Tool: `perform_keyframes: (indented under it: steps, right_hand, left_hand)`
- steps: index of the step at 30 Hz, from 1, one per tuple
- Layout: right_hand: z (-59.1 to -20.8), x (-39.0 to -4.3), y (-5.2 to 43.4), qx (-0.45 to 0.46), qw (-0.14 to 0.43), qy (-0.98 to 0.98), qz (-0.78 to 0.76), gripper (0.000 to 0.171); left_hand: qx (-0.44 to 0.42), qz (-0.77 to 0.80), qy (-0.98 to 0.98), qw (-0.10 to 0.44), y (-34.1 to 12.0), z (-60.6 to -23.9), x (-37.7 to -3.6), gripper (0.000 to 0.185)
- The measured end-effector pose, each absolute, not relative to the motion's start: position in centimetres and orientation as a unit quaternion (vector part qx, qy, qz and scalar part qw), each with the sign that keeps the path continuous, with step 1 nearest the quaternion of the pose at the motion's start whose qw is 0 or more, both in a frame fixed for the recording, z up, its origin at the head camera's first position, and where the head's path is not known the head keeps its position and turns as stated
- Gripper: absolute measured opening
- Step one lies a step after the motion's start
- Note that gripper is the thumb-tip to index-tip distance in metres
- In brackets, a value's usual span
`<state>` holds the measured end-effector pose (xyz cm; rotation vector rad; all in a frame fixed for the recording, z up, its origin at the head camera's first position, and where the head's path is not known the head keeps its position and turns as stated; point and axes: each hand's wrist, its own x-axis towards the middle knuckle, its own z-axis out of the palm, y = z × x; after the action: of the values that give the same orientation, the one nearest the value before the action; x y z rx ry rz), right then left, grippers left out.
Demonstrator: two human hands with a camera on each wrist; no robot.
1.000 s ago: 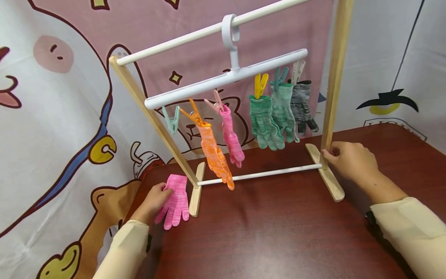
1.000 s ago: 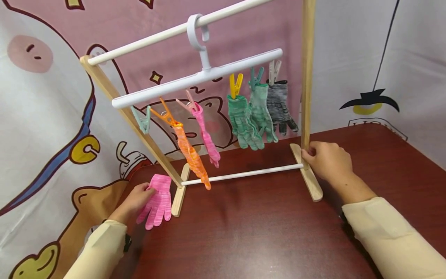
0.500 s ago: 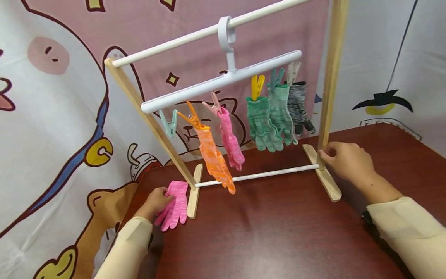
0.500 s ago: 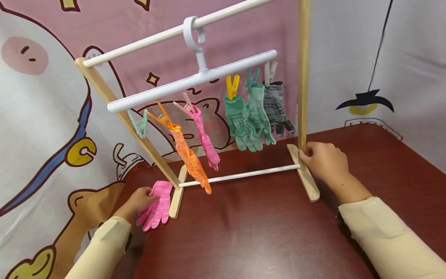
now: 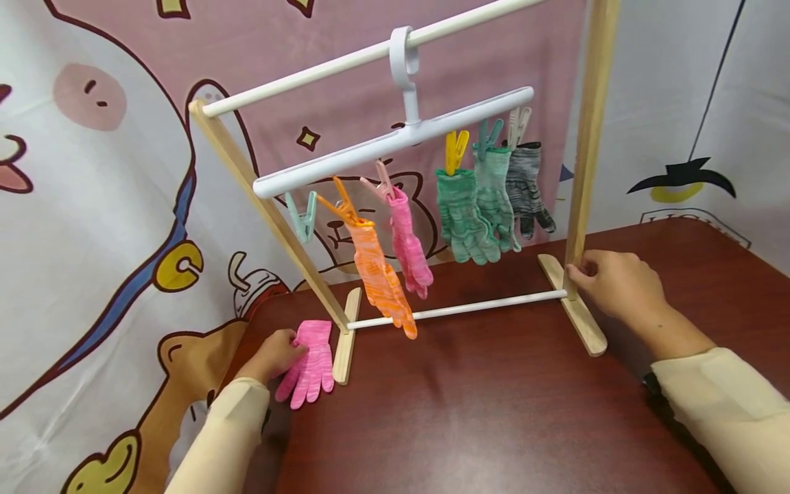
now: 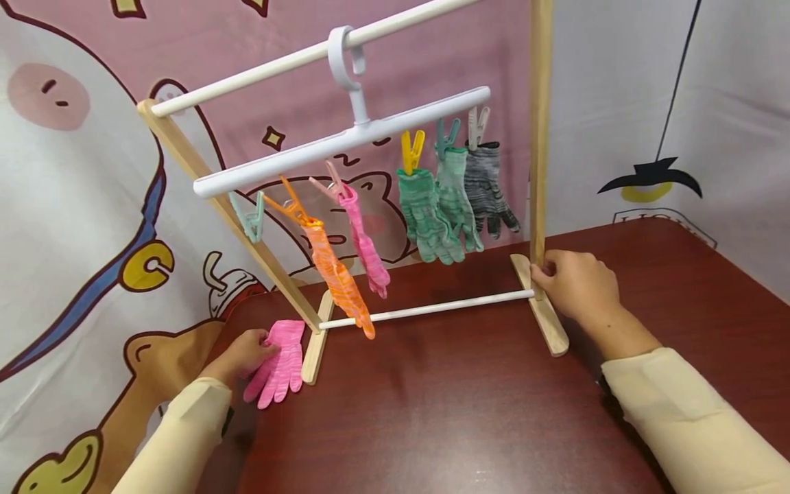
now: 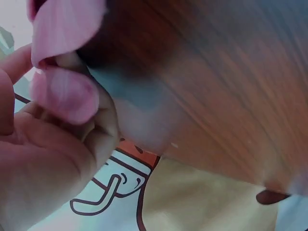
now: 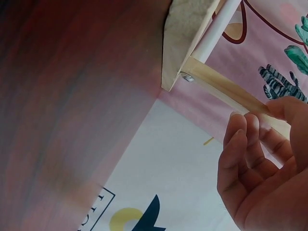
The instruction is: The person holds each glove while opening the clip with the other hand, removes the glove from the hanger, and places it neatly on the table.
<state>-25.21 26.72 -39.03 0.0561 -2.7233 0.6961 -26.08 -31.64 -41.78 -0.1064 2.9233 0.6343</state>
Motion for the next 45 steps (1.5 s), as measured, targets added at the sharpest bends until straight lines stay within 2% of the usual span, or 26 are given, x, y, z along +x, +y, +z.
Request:
perform_keyframes:
  steps: [9, 15, 18, 25, 37, 45]
  right_hand:
    - [-39.2, -25.2, 26.5, 0.014, 0.155, -0.958, 0.24, 0.029]
    - [-39.3, -25.1, 26.3, 0.012, 0.159, -0.957, 0.243, 0.029]
    - [-39.3, -25.0, 26.2, 0.011, 0.16, -0.957, 0.242, 0.032]
    - [-39.3, -25.0, 26.1, 0.01, 0.163, -0.956, 0.244, 0.031]
    - [-39.7, -24.8, 25.7, 0.006, 0.167, -0.954, 0.247, 0.031]
    - [-39.8, -24.7, 25.7, 0.005, 0.176, -0.953, 0.245, 0.031]
  left_hand:
    - [-0.075, 0.103, 0.99, 0.067, -31.5, -41.0, -25.9, 0.038]
    - [-0.089, 0.094, 0.99, 0.061, -31.4, -41.0, -26.3, 0.044]
    - [-0.092, 0.1, 0.99, 0.024, -31.1, -40.7, -26.2, 0.044]
    - [-0.064, 0.16, 0.979, -0.113, -29.0, -39.5, -25.6, 0.036]
    - [0.017, 0.331, 0.911, -0.245, -23.4, -38.1, -22.9, 0.015]
    - [0.107, 0.452, 0.838, -0.288, -18.4, -35.9, -21.7, 0.024]
